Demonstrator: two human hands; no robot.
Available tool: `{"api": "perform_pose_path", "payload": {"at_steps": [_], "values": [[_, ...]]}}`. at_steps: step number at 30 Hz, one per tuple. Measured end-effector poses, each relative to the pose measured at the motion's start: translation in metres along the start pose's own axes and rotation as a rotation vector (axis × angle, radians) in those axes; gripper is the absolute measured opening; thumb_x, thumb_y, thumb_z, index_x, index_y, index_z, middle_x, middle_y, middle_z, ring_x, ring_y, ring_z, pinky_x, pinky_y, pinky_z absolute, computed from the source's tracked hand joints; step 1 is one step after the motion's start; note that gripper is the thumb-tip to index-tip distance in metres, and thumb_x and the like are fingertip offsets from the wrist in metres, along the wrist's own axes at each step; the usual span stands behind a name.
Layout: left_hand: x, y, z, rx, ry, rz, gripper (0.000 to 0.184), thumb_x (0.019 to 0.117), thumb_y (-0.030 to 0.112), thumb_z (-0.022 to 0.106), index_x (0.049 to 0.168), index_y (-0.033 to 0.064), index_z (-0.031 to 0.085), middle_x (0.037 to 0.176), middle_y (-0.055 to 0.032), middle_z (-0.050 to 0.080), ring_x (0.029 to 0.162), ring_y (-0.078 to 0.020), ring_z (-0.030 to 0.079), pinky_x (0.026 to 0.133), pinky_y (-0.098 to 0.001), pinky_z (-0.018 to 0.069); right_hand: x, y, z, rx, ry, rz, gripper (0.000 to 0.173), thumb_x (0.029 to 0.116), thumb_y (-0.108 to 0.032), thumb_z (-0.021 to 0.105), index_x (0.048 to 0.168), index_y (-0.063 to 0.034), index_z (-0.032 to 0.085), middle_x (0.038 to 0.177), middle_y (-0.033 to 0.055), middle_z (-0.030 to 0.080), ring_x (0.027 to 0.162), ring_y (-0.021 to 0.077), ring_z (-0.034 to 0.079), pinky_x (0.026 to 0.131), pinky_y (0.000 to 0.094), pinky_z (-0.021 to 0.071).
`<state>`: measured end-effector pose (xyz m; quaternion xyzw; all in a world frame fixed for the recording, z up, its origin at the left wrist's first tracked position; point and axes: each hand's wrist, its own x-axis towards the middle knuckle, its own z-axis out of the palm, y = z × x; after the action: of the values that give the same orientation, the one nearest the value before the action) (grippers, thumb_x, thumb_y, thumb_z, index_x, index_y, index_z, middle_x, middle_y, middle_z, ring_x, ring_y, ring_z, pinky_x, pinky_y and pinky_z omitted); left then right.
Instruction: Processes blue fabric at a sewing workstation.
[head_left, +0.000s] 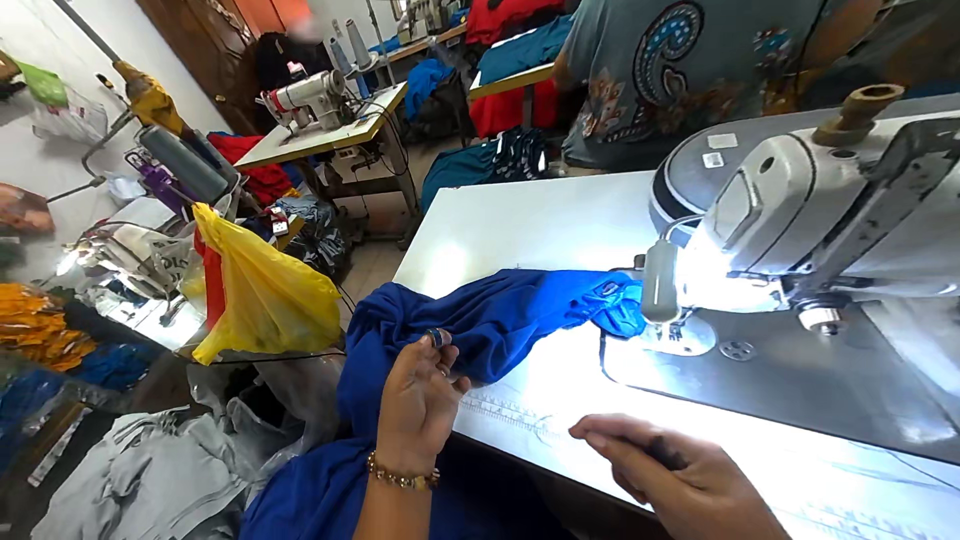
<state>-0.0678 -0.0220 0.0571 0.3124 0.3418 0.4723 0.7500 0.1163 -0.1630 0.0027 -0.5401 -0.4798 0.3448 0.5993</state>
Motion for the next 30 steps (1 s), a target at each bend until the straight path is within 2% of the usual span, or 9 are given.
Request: {"api": "perform_pose_path", "payload": {"at_steps": [2, 8, 14, 19, 25, 30], "values": [[0.003, 0.001, 0.001, -0.031, 0.012, -0.030, 0.036, 0.1058, 0.028, 0.036, 0.093, 0.0186, 0.068, 0.093, 0.0018, 0.067, 0.083, -0.0139, 0.065, 0.070, -0.0333, 0.0548, -0.005, 0.002, -0.008, -0.039, -0.013, -0.013, 0.020, 0.0988, -0.007, 0.056, 0.103, -0.0049, 0.074, 0.079, -0.0104, 0.067, 0.059, -0.0102, 0.050, 0.052, 0.0095, 0.0425], [0.009, 0.004, 0.001, -0.073, 0.006, -0.080, 0.039, 0.1058, 0.034, 0.032, 0.092, 0.0186, 0.065, 0.089, 0.0012, 0.065, 0.078, -0.0139, 0.065, 0.066, -0.0322, 0.0550, -0.014, -0.003, -0.013, -0.089, -0.045, -0.024, 0.020, 0.0985, -0.004, 0.055, 0.104, 0.0002, 0.073, 0.085, -0.0047, 0.070, 0.064, -0.0100, 0.053, 0.058, 0.0100, 0.0457], [0.012, 0.008, -0.003, -0.077, 0.038, -0.071, 0.040, 0.1065, 0.037, 0.031, 0.094, 0.0189, 0.064, 0.089, 0.0016, 0.064, 0.079, -0.0136, 0.065, 0.066, -0.0315, 0.0548, -0.019, -0.001, -0.024, -0.084, -0.063, -0.034, 0.020, 0.0988, -0.003, 0.055, 0.105, 0.0019, 0.073, 0.087, -0.0035, 0.070, 0.064, -0.0101, 0.052, 0.059, 0.0099, 0.0449], [0.013, 0.005, -0.003, -0.080, 0.047, -0.063, 0.037, 0.1069, 0.037, 0.034, 0.096, 0.0195, 0.064, 0.090, 0.0017, 0.064, 0.080, -0.0135, 0.065, 0.066, -0.0311, 0.0551, -0.015, 0.001, -0.024, -0.020, 0.006, 0.055, 0.019, 0.0990, -0.006, 0.055, 0.105, -0.0071, 0.073, 0.076, -0.0132, 0.064, 0.056, -0.0089, 0.047, 0.050, 0.0109, 0.0406], [0.012, 0.009, -0.003, -0.010, 0.046, -0.028, 0.033, 0.1072, 0.035, 0.039, 0.096, 0.0211, 0.066, 0.093, 0.0034, 0.064, 0.082, -0.0116, 0.064, 0.067, -0.0292, 0.0540, -0.009, 0.003, -0.023, 0.002, 0.064, 0.095, 0.018, 0.0985, -0.012, 0.057, 0.103, -0.0132, 0.074, 0.068, -0.0157, 0.060, 0.051, -0.0071, 0.045, 0.046, 0.0120, 0.0389], [0.010, 0.010, -0.001, 0.041, 0.105, -0.021, 0.026, 0.1070, 0.034, 0.046, 0.101, 0.0201, 0.067, 0.094, 0.0029, 0.065, 0.081, -0.0111, 0.065, 0.066, -0.0287, 0.0548, -0.003, -0.003, -0.024, 0.089, 0.129, 0.169, 0.018, 0.0964, -0.011, 0.058, 0.099, -0.0171, 0.075, 0.065, -0.0134, 0.061, 0.047, -0.0034, 0.048, 0.043, 0.0141, 0.0409]]}}
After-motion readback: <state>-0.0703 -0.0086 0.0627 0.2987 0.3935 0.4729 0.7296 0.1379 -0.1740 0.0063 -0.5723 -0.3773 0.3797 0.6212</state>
